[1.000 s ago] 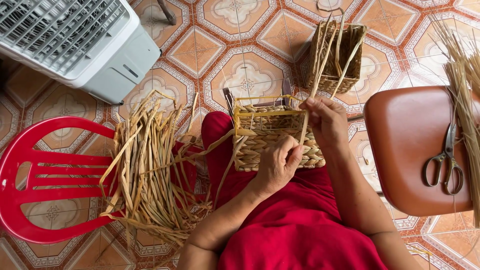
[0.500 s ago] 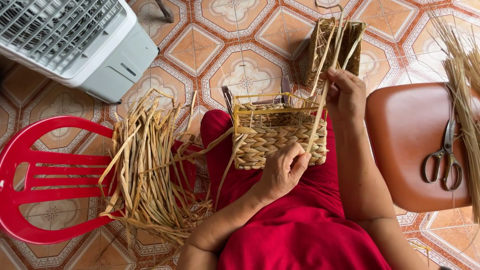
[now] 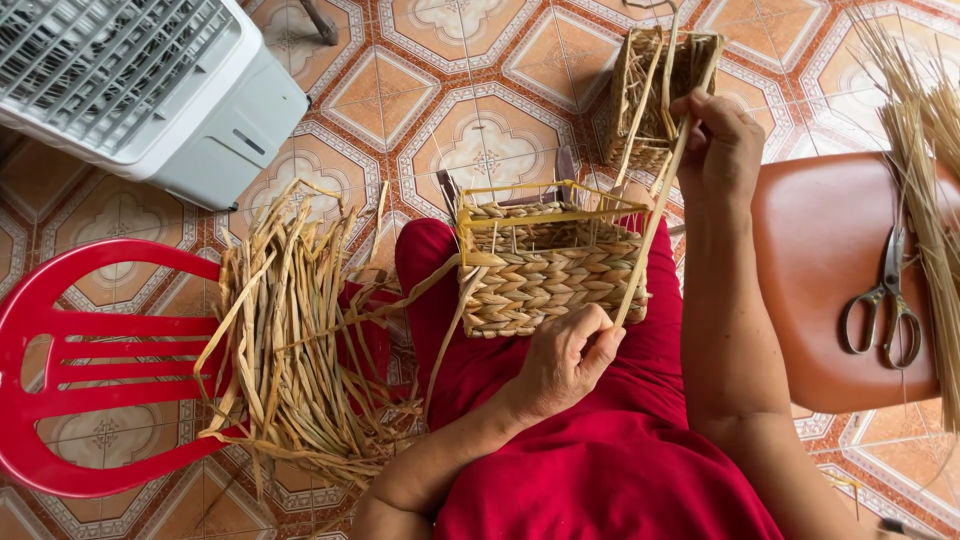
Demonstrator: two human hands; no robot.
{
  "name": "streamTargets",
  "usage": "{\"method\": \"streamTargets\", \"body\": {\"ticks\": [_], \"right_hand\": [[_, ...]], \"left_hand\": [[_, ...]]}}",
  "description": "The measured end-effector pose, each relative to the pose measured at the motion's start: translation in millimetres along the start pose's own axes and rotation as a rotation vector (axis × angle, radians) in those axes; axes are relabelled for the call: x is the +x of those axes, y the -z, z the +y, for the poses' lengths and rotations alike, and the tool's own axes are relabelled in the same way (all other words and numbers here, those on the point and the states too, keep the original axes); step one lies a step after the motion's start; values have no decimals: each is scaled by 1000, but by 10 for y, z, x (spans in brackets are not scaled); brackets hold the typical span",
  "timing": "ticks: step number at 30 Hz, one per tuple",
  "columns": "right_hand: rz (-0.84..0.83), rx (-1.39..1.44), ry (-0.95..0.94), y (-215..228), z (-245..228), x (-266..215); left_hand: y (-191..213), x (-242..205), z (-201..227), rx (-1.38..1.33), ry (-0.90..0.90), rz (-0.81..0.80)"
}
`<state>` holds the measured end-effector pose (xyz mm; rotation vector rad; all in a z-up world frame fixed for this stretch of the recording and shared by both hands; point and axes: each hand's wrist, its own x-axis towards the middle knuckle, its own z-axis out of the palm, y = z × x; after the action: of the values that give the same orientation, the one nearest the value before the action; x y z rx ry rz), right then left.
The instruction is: The person weaves a basket by wrapping dried plant fibers around a wire frame by hand, tucking the ends into the weave, and trimming excess fiber with scissors.
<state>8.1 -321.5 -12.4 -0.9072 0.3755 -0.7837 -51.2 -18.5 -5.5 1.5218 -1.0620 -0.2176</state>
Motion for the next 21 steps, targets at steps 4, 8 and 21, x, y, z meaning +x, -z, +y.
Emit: {"method": "streamTargets", "body": {"ticks": [4, 8, 21], "right_hand": [[-30, -4, 47, 60, 9, 81], [-22, 34, 54, 137, 17, 154], [-214, -169, -38, 6, -439, -356]], "left_hand": [[23, -45, 48, -16, 10, -19], [26, -113, 71, -27, 15, -42], [48, -224, 113, -63, 7, -149]]}}
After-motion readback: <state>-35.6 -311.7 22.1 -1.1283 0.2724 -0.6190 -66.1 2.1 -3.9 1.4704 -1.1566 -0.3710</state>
